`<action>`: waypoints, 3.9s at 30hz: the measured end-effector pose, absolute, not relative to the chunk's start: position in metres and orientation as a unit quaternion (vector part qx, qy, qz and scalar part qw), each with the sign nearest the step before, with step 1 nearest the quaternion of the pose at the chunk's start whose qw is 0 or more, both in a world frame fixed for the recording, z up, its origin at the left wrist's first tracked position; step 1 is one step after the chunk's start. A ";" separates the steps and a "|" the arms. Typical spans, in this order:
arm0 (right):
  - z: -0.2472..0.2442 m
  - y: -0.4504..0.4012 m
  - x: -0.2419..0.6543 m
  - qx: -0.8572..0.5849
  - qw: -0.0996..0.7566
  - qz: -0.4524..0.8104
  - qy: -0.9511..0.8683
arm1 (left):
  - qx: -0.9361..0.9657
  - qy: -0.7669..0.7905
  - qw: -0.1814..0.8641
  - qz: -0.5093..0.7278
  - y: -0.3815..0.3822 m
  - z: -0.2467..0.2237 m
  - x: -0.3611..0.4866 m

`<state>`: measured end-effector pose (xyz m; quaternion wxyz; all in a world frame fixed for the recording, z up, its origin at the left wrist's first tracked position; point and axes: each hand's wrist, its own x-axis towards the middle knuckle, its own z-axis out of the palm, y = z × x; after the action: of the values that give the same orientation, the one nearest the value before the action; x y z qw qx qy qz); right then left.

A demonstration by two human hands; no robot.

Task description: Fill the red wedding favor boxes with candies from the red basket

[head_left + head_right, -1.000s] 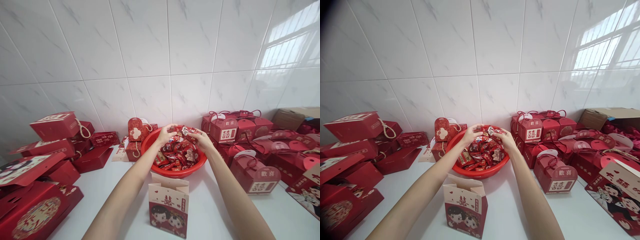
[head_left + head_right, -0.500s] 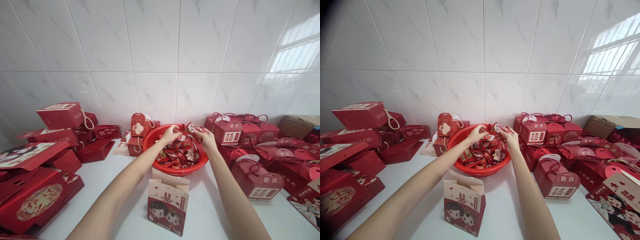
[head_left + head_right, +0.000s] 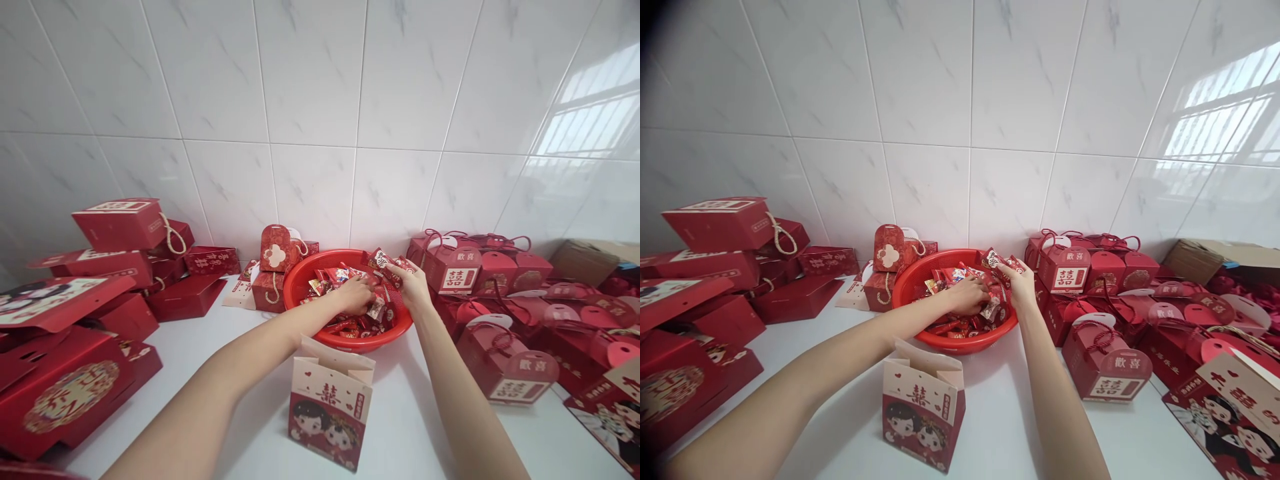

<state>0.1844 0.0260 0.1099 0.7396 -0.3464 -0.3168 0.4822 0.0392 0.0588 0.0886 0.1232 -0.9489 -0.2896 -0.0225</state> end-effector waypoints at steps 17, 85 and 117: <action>0.105 0.028 0.187 -0.349 0.730 0.490 -0.326 | -0.882 -0.456 0.066 0.098 0.067 0.092 0.034; 0.119 0.026 0.193 -0.352 0.718 0.558 -0.221 | -0.753 -0.412 -0.225 -0.461 0.083 0.118 0.004; 0.118 0.024 0.192 -0.360 0.715 0.546 -0.248 | -0.924 -0.375 -0.043 -0.060 0.058 0.113 0.029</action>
<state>0.1925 0.0243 0.1183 0.7150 -0.3599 -0.2482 0.5456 0.0292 0.0575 0.1131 -0.0432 -0.9241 -0.3750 -0.0601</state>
